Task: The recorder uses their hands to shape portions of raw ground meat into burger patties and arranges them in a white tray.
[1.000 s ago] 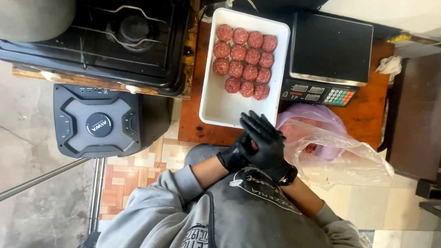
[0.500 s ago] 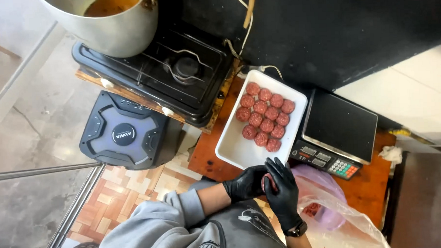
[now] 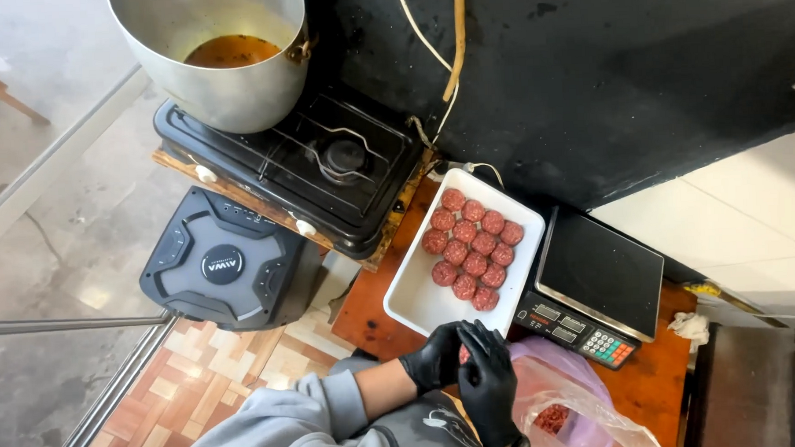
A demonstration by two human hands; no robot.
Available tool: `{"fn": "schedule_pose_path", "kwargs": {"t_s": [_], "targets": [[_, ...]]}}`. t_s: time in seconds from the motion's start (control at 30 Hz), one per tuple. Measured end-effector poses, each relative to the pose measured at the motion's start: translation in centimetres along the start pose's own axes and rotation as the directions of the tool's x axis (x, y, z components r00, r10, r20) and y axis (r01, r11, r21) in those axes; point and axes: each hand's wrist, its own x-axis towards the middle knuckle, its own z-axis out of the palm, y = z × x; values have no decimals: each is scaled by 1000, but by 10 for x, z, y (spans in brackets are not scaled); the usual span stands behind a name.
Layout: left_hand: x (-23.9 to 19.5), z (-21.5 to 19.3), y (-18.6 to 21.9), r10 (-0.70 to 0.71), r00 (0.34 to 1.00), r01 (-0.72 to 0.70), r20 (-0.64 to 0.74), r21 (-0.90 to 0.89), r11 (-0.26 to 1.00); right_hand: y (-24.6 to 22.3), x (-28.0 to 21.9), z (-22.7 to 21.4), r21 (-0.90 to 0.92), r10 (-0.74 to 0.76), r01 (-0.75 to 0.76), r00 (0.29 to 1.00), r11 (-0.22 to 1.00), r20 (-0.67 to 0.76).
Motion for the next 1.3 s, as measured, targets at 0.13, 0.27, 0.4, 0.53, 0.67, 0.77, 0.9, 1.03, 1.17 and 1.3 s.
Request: {"fn": "schedule_pose_path", "kwargs": {"t_s": [0.13,0.27,0.4,0.53,0.67,0.77,0.9,1.03,1.17,1.3], "targets": [[10,1,-12,99,993,-111,59,250,962,-14,9,6,-59,23,-18,995,998,93],[-6,-22,1,31,973,18,-229,207,978,15,-1,0,-78,233,-232,972,970,13],[0,-9,3,146,985,-137,-93,91,986,-9,9,-5,-2,-11,11,999,1000,38],[-10,-45,2,86,996,-84,-26,86,993,-12,22,-9,-33,-61,64,995,997,78],[-26,-54,14,120,992,-121,27,50,991,-10,13,-9,-89,8,0,997,996,83],[-19,10,9,320,939,-306,-123,123,944,-14,2,-1,-36,-55,58,996,998,65],[-14,-63,-10,-1,991,24,-133,170,985,-8,4,-4,121,-86,69,987,990,135],[-36,21,2,126,951,-46,-284,272,961,4,5,-9,-8,102,-102,989,995,106],[-15,-49,9,213,876,-209,433,-57,976,-15,-2,7,42,32,-37,995,998,98],[-21,-84,0,-24,991,60,-134,277,959,-14,3,7,101,-84,70,986,992,143]]}}
